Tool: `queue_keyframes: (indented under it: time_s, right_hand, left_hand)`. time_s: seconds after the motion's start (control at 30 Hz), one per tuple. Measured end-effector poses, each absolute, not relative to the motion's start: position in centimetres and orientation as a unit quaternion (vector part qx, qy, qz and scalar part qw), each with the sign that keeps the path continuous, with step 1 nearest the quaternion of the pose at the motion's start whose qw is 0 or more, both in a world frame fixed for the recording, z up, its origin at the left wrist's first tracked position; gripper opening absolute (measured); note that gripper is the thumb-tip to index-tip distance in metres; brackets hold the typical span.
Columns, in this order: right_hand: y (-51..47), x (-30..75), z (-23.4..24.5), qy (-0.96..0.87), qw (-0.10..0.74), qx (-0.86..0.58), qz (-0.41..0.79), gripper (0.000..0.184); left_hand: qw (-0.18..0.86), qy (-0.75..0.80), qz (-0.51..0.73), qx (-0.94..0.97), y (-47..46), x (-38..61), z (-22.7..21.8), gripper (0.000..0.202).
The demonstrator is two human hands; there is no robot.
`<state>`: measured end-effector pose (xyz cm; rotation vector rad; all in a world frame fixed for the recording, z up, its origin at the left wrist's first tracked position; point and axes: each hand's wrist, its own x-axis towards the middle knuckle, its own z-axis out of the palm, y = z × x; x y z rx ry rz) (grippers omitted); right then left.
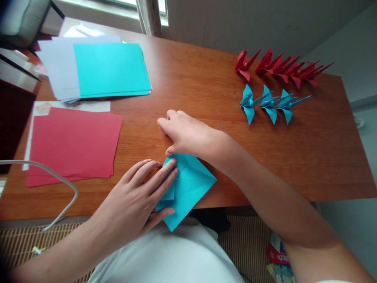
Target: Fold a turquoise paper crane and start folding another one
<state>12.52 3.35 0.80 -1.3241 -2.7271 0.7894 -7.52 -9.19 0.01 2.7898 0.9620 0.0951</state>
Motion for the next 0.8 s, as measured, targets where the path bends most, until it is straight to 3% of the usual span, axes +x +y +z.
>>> queue_keyframes:
  time_s: [0.33,0.57,0.8]
  right_hand:
    - [7.2,15.8,0.8,-0.858,-0.016,-0.451,0.245,0.030]
    - [6.4,17.7,0.2,-0.830,0.050,-0.524,0.185,0.005]
    - [-0.2,16.4,0.1,-0.825,0.124,-0.493,0.247,0.014]
  left_hand:
    - [0.089,0.326,0.036,0.940,-9.2,-7.5,-0.1,0.066]
    - [0.073,0.314,0.069,0.944,-8.8,-7.5,-0.4,0.049]
    - [0.033,0.315,0.176,0.932,-9.4,-7.7,-1.4,0.039]
